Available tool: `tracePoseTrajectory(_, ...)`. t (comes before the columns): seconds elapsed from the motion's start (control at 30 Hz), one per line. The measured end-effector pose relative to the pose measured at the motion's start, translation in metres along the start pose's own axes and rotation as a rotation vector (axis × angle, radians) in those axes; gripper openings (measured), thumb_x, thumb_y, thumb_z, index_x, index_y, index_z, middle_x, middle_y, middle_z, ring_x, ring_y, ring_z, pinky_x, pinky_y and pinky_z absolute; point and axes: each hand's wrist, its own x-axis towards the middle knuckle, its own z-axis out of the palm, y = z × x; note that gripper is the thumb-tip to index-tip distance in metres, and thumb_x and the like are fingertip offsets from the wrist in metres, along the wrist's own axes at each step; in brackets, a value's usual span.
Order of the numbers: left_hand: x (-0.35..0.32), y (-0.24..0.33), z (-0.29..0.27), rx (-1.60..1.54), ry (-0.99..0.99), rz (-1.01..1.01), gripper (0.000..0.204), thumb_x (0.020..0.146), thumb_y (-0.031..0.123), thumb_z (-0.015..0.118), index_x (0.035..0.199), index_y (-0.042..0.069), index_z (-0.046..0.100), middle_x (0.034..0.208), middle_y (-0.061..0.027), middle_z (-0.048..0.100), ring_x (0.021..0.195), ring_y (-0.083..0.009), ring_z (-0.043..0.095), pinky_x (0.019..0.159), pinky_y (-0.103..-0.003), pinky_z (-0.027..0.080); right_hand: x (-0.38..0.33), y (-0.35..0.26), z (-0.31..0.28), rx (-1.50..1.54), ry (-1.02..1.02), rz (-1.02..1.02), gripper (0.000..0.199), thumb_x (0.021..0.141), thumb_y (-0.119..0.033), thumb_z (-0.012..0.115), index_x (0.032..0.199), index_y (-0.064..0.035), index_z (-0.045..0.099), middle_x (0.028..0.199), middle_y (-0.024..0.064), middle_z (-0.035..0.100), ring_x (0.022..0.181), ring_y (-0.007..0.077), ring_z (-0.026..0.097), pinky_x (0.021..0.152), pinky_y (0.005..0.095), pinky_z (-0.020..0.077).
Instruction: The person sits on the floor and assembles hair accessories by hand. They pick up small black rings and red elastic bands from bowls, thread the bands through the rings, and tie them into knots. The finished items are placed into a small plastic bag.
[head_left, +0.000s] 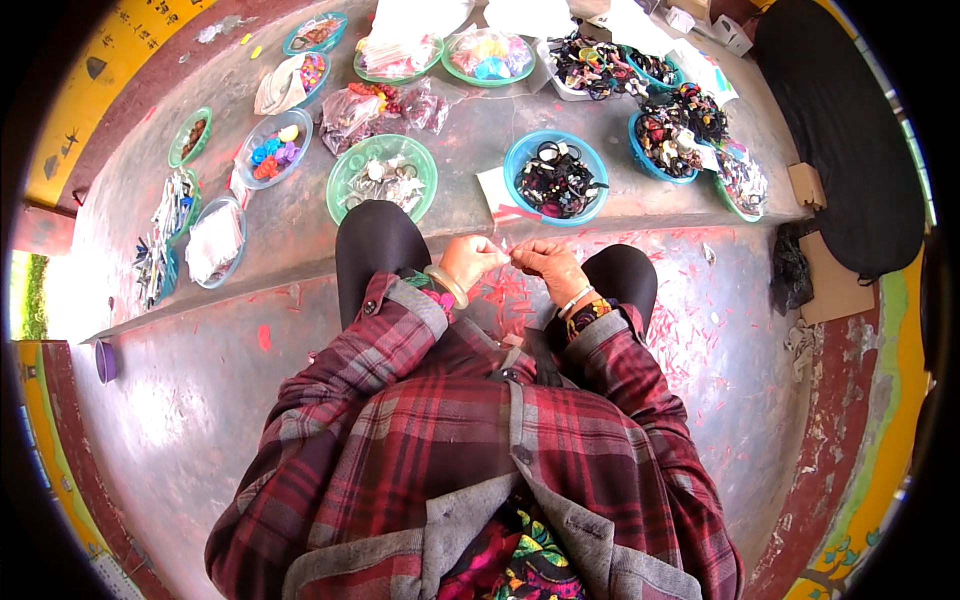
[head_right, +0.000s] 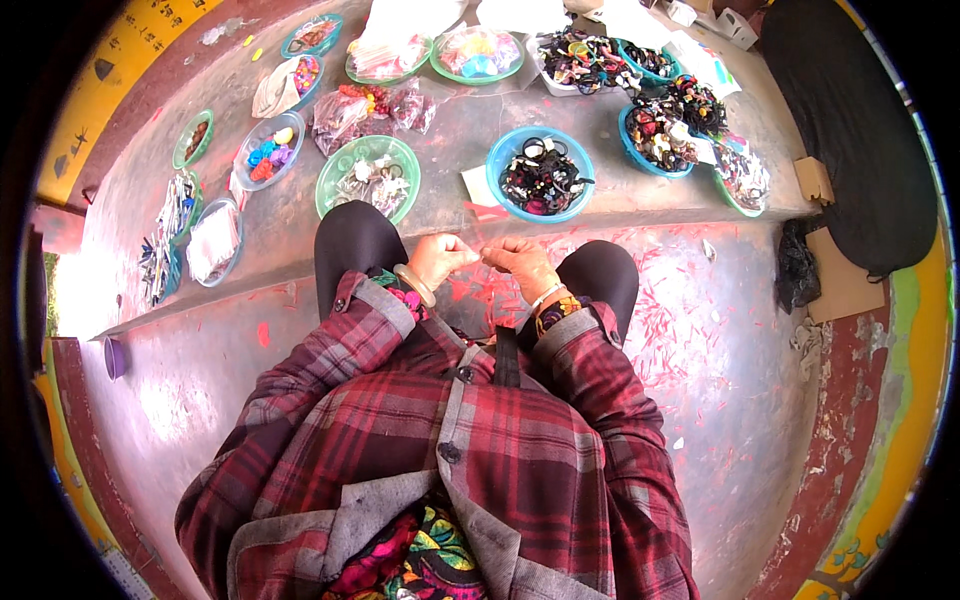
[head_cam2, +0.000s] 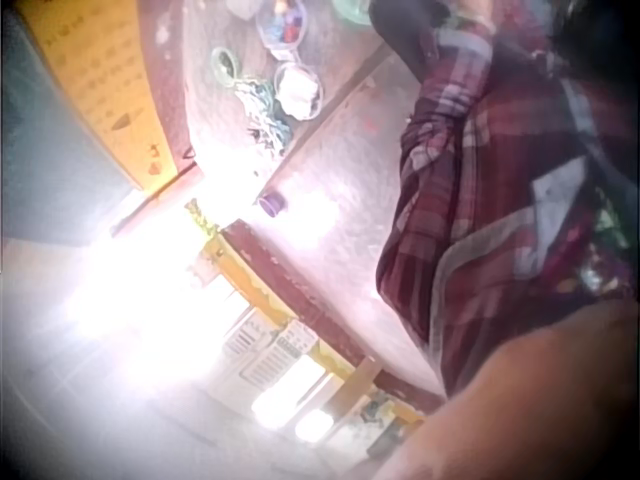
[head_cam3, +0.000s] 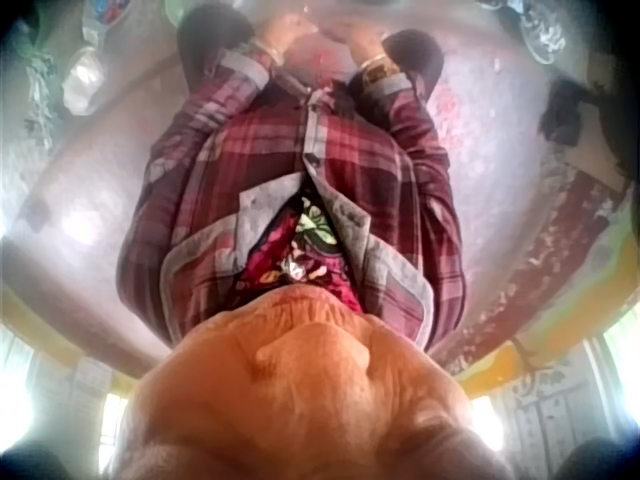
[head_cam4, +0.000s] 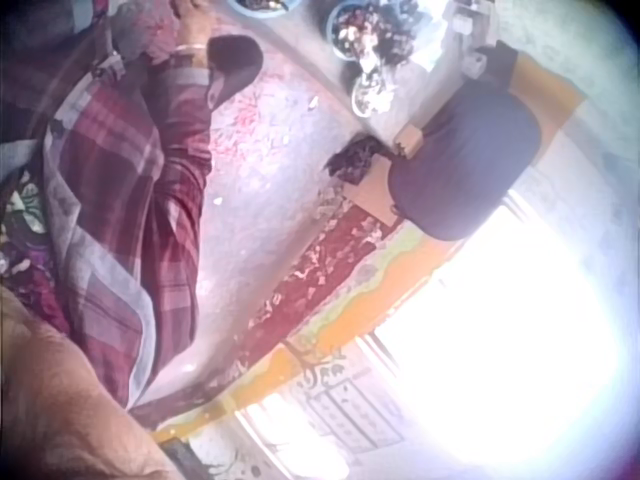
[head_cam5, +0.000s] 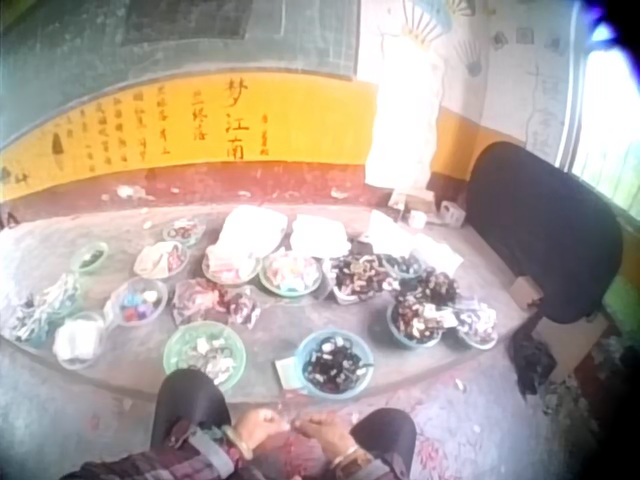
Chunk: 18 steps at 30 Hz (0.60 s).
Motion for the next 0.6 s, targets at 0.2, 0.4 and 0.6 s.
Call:
tracePoseTrajectory(0.2,0.003,-0.004,0.002,0.042,-0.008,0.051,0.019,0.073,0.018,0.068,0.077,0.001,0.061,0.067,-0.0006,0.058,0.060,-0.0068,0.050,0.054,-0.021,0.040,0.000,-0.001,0.002,0.011,0.016,-0.021,0.012,0.077,-0.013,0.061,0.082,-0.0022,0.063,0.072,0.0002,0.060,0.067,0.0078,0.052,0.065,0.0223,0.0399)
tracePoseTrajectory(0.4,-0.002,0.008,0.005,-0.276,-0.013,0.024,0.024,0.074,0.022,0.067,0.086,0.002,0.060,0.073,-0.0003,0.058,0.060,-0.0061,0.048,0.053,-0.020,0.038,0.004,0.004,-0.005,0.079,0.061,-0.052,0.006,0.076,-0.008,0.062,0.078,-0.0025,0.061,0.072,0.0013,0.060,0.068,0.0096,0.053,0.067,0.0232,0.0415)
tracePoseTrajectory(0.6,-0.004,0.015,0.004,-0.310,-0.024,-0.049,0.019,0.075,0.022,0.066,0.082,0.005,0.060,0.072,0.0011,0.057,0.059,-0.0066,0.046,0.053,-0.020,0.037,-0.003,-0.012,0.007,0.085,0.067,-0.041,0.006,0.073,-0.004,0.065,0.076,-0.0043,0.060,0.070,-0.0001,0.058,0.067,0.0077,0.052,0.065,0.0225,0.0410)
